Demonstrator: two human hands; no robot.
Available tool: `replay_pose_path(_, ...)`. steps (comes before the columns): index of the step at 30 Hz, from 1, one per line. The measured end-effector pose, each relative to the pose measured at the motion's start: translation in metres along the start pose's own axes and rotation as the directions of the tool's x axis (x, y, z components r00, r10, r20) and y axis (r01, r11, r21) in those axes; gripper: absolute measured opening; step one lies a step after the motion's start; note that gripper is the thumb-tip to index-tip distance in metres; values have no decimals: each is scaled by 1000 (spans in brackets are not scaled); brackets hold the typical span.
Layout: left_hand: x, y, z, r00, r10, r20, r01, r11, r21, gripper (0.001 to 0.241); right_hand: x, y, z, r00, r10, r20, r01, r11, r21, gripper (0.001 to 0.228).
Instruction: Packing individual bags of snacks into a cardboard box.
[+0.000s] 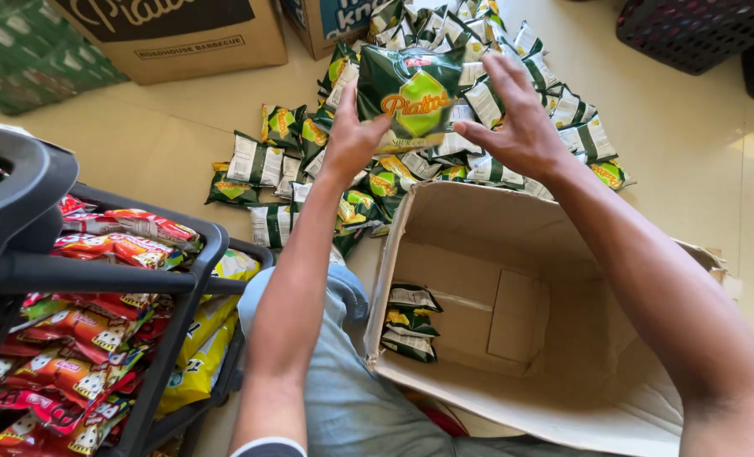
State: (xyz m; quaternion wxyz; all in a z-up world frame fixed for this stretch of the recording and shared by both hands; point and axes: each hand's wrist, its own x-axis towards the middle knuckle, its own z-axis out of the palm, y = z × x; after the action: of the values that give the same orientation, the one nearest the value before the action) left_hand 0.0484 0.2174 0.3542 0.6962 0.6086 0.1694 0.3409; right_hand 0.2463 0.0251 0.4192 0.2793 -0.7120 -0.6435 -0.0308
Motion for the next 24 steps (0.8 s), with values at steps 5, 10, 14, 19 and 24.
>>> replay_pose_path(5, -50, 35, 20, 964, -11, 266, 66, 978, -200, 73, -18, -33, -63, 977, 156, 144, -208, 840, 501, 95)
replay_pose_path(10, -78, 28, 46, 894, -3, 447, 92, 980, -177, 79, -52, -34, -96, 850, 216, 481, -490, 659, 570, 79)
replay_pose_path(14, -90, 23, 71, 843, -98, 529, 152, 987, -60, 73, -84, -26, -87, 703, 306, 642, -638, 671, 378, 81)
replay_pose_path(19, -96, 13, 82, 800, -101, 591, 14, 989, 150, 66, -107, -42, -74, 705, 243, 667, -639, 624, 449, 58)
replay_pose_path(24, -108, 71, 100, 761, -293, 579, -172, 770, 615, 97, -133, -19, -52, 765, 245, 596, -599, 611, 518, 41)
